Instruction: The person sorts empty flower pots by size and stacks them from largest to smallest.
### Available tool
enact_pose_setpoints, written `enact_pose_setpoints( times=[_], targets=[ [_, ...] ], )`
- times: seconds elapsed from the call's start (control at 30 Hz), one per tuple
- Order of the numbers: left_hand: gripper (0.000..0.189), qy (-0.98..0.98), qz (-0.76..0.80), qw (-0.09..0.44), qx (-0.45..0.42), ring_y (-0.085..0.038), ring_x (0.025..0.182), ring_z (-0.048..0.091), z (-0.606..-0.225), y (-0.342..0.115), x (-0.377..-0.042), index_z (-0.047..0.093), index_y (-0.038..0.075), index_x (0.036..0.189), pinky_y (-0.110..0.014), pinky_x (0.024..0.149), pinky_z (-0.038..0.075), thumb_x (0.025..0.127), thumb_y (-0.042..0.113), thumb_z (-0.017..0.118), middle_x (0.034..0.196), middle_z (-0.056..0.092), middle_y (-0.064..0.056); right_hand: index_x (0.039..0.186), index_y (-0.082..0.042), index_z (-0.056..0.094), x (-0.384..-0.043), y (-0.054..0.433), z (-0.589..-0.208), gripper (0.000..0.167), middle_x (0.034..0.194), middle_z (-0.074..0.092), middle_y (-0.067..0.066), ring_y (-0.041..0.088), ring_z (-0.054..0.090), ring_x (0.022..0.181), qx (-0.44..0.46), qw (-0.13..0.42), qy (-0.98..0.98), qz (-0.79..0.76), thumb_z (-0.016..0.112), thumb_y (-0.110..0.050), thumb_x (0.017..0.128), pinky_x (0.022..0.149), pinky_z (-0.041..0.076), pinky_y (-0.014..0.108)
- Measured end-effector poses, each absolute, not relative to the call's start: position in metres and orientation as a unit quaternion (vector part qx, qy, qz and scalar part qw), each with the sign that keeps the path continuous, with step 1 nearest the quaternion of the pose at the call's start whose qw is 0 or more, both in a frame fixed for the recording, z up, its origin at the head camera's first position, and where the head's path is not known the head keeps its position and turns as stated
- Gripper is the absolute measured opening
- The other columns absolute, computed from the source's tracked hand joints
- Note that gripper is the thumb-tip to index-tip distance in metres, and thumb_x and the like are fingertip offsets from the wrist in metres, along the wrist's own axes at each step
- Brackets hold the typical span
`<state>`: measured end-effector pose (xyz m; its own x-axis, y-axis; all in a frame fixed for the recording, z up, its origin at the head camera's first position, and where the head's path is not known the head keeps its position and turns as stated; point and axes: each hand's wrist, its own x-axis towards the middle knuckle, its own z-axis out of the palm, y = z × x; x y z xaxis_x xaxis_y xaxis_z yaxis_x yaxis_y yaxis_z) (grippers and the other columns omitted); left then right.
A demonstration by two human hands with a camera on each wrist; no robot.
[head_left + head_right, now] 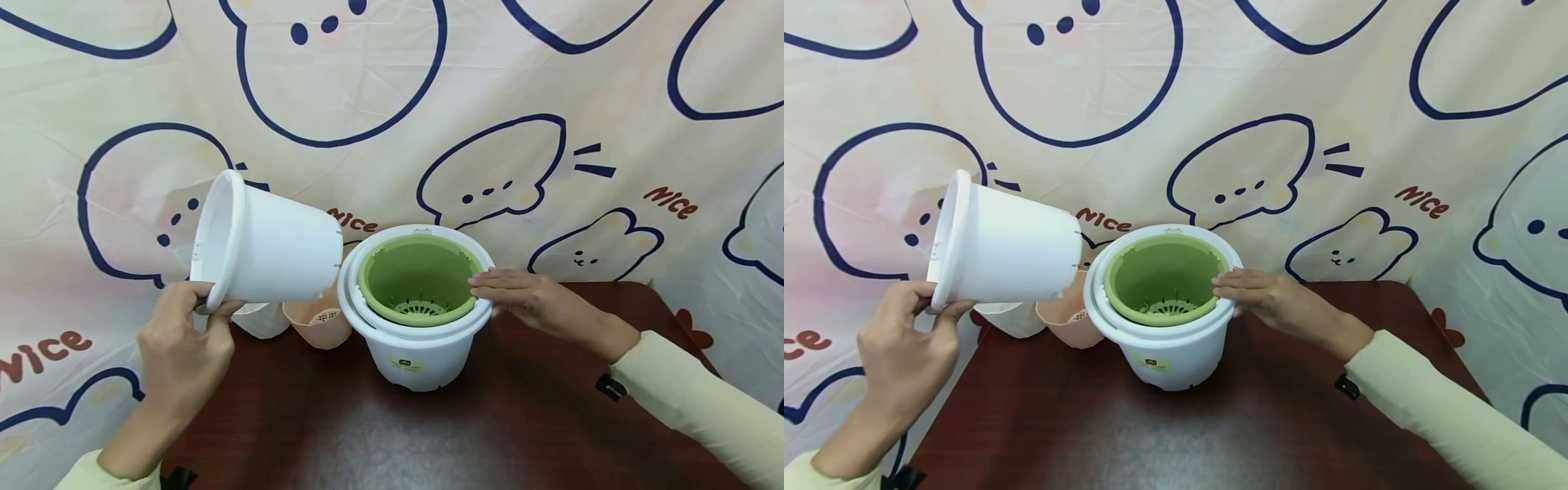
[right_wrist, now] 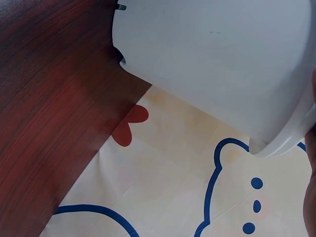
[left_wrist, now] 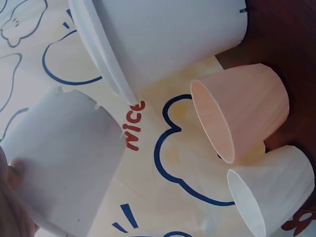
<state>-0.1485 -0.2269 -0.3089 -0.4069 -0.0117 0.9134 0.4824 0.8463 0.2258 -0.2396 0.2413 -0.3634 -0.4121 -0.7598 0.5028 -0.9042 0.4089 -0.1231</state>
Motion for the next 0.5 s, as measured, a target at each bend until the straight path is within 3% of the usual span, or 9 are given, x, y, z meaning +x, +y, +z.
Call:
enact_pose_setpoints(
  times=[0.07,0.17,0.23,0.5],
  targets=[
    [0.023,-0.799,-0.248,0.525,-0.152,-0.033,0.075,0.055,-0.307,-0.223,-0.150,0.064,-0.012,0.087,-0.021,0.072,0.039,0.072,-0.010,0.082,0.078,0.065,-0.025,0.140,-0.017,0.064,-0.240,0.241,-0.364,0.063,0.141,0.066,0.004,0.018,0.057,0.138,0.510,0.187,-0.817,0.195,0.081,-0.003,0.082,0.119,0.033,0.017],
    [0.023,-0.794,-0.247,0.529,-0.168,-0.033,0.075,0.055,-0.305,-0.219,-0.152,0.066,-0.011,0.086,-0.023,0.071,0.039,0.070,-0.011,0.084,0.076,0.067,-0.024,0.141,-0.017,0.064,-0.240,0.241,-0.364,0.063,0.140,0.067,0.005,0.017,0.056,0.139,0.511,0.185,-0.816,0.197,0.081,-0.002,0.082,0.119,0.033,0.018],
    [0.022,-0.796,-0.236,0.529,-0.175,-0.033,0.072,0.056,-0.304,-0.217,-0.153,0.068,-0.010,0.086,-0.031,0.067,0.039,0.071,-0.011,0.084,0.076,0.068,-0.023,0.141,-0.017,0.064,-0.240,0.241,-0.364,0.064,0.140,0.067,0.005,0.017,0.056,0.139,0.512,0.186,-0.815,0.196,0.081,-0.002,0.082,0.119,0.033,0.018],
    [0.017,-0.790,-0.219,0.541,-0.187,-0.030,0.065,0.052,-0.305,-0.211,-0.156,0.069,-0.009,0.085,-0.032,0.058,0.033,0.074,-0.007,0.082,0.072,0.068,-0.022,0.141,-0.017,0.064,-0.241,0.241,-0.364,0.062,0.141,0.066,0.004,0.018,0.056,0.138,0.512,0.188,-0.815,0.197,0.080,-0.001,0.082,0.119,0.034,0.018]
  ],
)
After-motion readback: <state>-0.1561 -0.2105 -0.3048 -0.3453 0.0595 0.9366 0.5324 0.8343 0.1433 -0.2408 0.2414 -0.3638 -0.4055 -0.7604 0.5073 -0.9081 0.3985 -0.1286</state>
